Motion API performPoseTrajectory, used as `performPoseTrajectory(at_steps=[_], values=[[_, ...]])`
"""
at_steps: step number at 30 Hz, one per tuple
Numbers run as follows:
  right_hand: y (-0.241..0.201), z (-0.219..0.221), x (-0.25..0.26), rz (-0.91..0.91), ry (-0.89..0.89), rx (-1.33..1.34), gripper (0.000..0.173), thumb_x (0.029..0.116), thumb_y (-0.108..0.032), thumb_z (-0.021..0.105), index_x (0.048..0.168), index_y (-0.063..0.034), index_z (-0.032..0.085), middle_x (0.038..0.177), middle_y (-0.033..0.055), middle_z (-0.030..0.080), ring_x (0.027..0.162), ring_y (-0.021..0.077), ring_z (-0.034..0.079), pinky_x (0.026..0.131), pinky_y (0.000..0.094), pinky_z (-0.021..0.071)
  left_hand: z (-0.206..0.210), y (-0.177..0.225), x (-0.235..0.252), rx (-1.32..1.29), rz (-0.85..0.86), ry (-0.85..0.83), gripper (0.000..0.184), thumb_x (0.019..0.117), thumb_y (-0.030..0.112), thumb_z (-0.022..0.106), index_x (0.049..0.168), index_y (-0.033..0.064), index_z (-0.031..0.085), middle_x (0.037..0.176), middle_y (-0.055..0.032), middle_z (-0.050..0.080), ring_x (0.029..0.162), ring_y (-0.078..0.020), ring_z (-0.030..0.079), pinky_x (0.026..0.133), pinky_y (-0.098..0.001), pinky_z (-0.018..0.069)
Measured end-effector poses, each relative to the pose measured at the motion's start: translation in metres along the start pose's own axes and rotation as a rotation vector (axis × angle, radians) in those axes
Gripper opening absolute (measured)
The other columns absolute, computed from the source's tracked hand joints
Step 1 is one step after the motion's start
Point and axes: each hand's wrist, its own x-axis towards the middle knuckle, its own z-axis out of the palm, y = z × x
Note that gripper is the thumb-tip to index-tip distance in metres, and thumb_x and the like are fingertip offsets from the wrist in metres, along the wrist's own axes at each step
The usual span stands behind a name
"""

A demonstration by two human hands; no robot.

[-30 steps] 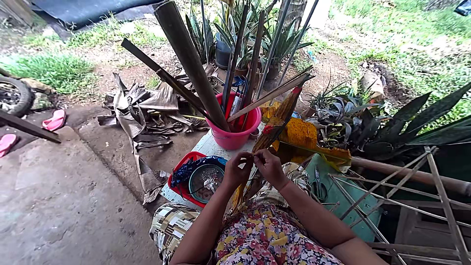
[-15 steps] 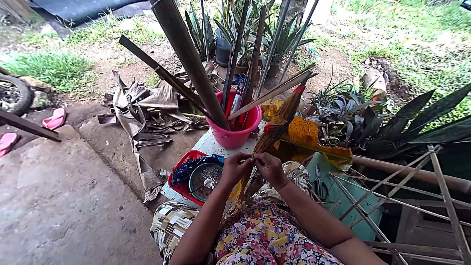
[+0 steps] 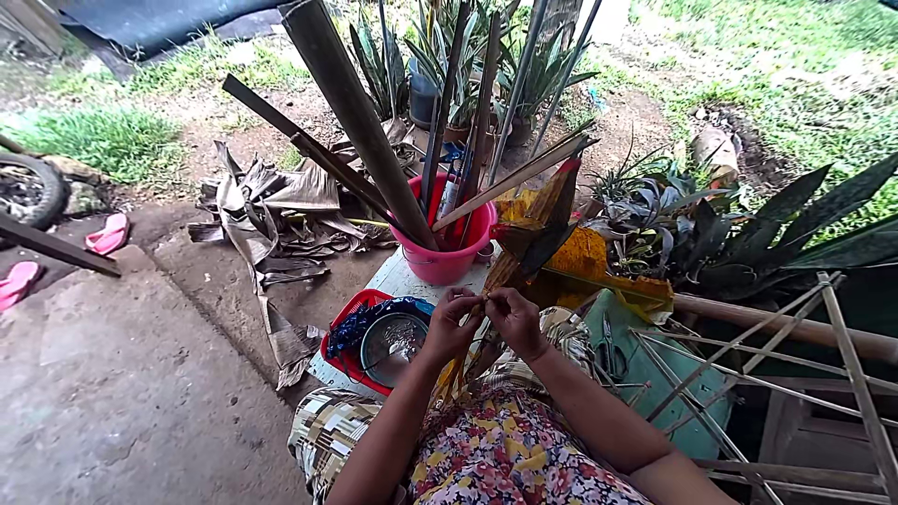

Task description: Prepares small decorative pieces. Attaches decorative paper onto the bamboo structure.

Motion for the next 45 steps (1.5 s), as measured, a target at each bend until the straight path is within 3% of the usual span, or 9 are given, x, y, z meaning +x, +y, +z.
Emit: performPoseTrajectory(at_steps=[5, 10, 14, 24, 32, 34, 37, 41, 45], values=[[0.001, -0.003, 0.004, -0.003, -0.051, 0.082, 0.016, 0.0967, -0.01, 0.064, 0.102, 0.0035, 0.069, 0.085, 0.0088, 0.07, 0.073, 0.0063, 0.067, 0.071, 0.0209, 0.0584, 0.002, 0.001, 0.004, 0.054, 0.024, 0.036, 0.017, 0.0858, -0.001, 0.074, 0.103, 0.0004, 0.073, 0.14, -0.0151, 0.053, 0.114, -0.0166, 0.065, 0.094, -0.0331, 0.0591], [0.006, -0.005, 0.002, 0.028, -0.111, 0.137, 0.017, 0.1011, -0.012, 0.059, 0.104, 0.0031, 0.066, 0.089, 0.009, 0.069, 0.078, 0.0076, 0.066, 0.076, 0.0232, 0.0581, -0.001, 0.017, 0.012, -0.022, -0.143, -0.02, 0.024, 0.0886, -0.005, 0.071, 0.112, -0.0014, 0.066, 0.109, -0.0075, 0.072, 0.096, -0.0145, 0.071, 0.087, -0.0326, 0.0602], [0.006, -0.009, 0.005, 0.062, -0.164, 0.176, 0.018, 0.1035, -0.013, 0.056, 0.107, 0.0027, 0.063, 0.09, 0.0085, 0.067, 0.079, 0.0075, 0.066, 0.077, 0.0232, 0.0577, -0.003, 0.029, 0.019, -0.072, -0.267, -0.063, 0.025, 0.0894, -0.008, 0.069, 0.112, -0.0011, 0.063, 0.109, -0.0083, 0.066, 0.089, -0.0127, 0.07, 0.083, -0.0308, 0.0613], [-0.01, -0.049, 0.033, 0.18, -0.4, 0.125, 0.012, 0.0945, -0.012, 0.068, 0.094, -0.0008, 0.068, 0.087, 0.0063, 0.065, 0.07, 0.0055, 0.061, 0.066, 0.0202, 0.0547, -0.008, 0.028, 0.021, 0.131, -0.103, 0.026, 0.012, 0.0862, -0.003, 0.075, 0.096, 0.004, 0.077, 0.116, -0.007, 0.066, 0.094, -0.0092, 0.067, 0.08, -0.0244, 0.0597], [-0.034, -0.078, 0.045, 0.63, -0.461, 0.452, 0.01, 0.1007, -0.013, 0.06, 0.106, -0.006, 0.064, 0.078, 0.003, 0.068, 0.062, 0.0084, 0.063, 0.058, 0.0231, 0.0542, -0.01, 0.025, 0.024, 0.106, -0.1, 0.099, 0.007, 0.0861, -0.004, 0.075, 0.09, 0.0026, 0.075, 0.112, -0.0071, 0.068, 0.091, -0.0109, 0.068, 0.078, -0.0262, 0.0596], [-0.037, -0.098, 0.049, 0.782, -0.706, 0.577, 0.019, 0.1085, -0.015, 0.046, 0.117, -0.0039, 0.059, 0.089, 0.0081, 0.074, 0.065, 0.0121, 0.07, 0.061, 0.0262, 0.059, -0.011, 0.028, 0.024, 0.101, -0.104, 0.098, 0.008, 0.085, -0.005, 0.075, 0.088, 0.0025, 0.075, 0.111, -0.0071, 0.068, 0.092, -0.011, 0.068, 0.078, -0.0262, 0.0595], [-0.029, -0.115, 0.047, 0.815, -0.948, 0.574, 0.029, 0.1088, -0.014, 0.042, 0.121, -0.0011, 0.065, 0.127, 0.0084, 0.068, 0.096, 0.0149, 0.073, 0.084, 0.0326, 0.0624, -0.012, 0.031, 0.024, 0.079, -0.104, 0.117, 0.008, 0.085, -0.005, 0.074, 0.088, 0.002, 0.075, 0.109, -0.0073, 0.069, 0.091, -0.0108, 0.068, 0.078, -0.0259, 0.0595], [-0.01, -0.084, 0.032, 0.438, -0.406, -0.09, 0.02, 0.1002, -0.021, 0.063, 0.111, -0.0117, 0.077, 0.116, 0.0076, 0.069, 0.098, 0.0188, 0.068, 0.088, 0.0436, 0.0565, -0.011, 0.028, 0.022, -0.002, -0.132, 0.109, 0.007, 0.0858, -0.005, 0.074, 0.088, 0.0018, 0.075, 0.108, -0.0082, 0.07, 0.091, -0.0136, 0.069, 0.079, -0.0286, 0.0602], [-0.009, -0.038, 0.021, 0.067, -0.171, -0.074, 0.021, 0.0973, -0.022, 0.071, 0.112, -0.0095, 0.078, 0.099, 0.0078, 0.069, 0.08, 0.0112, 0.066, 0.072, 0.0259, 0.0586, -0.007, 0.026, 0.02, -0.067, -0.137, 0.083, 0.007, 0.0856, -0.005, 0.072, 0.088, 0.0009, 0.075, 0.107, -0.0092, 0.071, 0.089, -0.0149, 0.07, 0.08, -0.0303, 0.0615]])
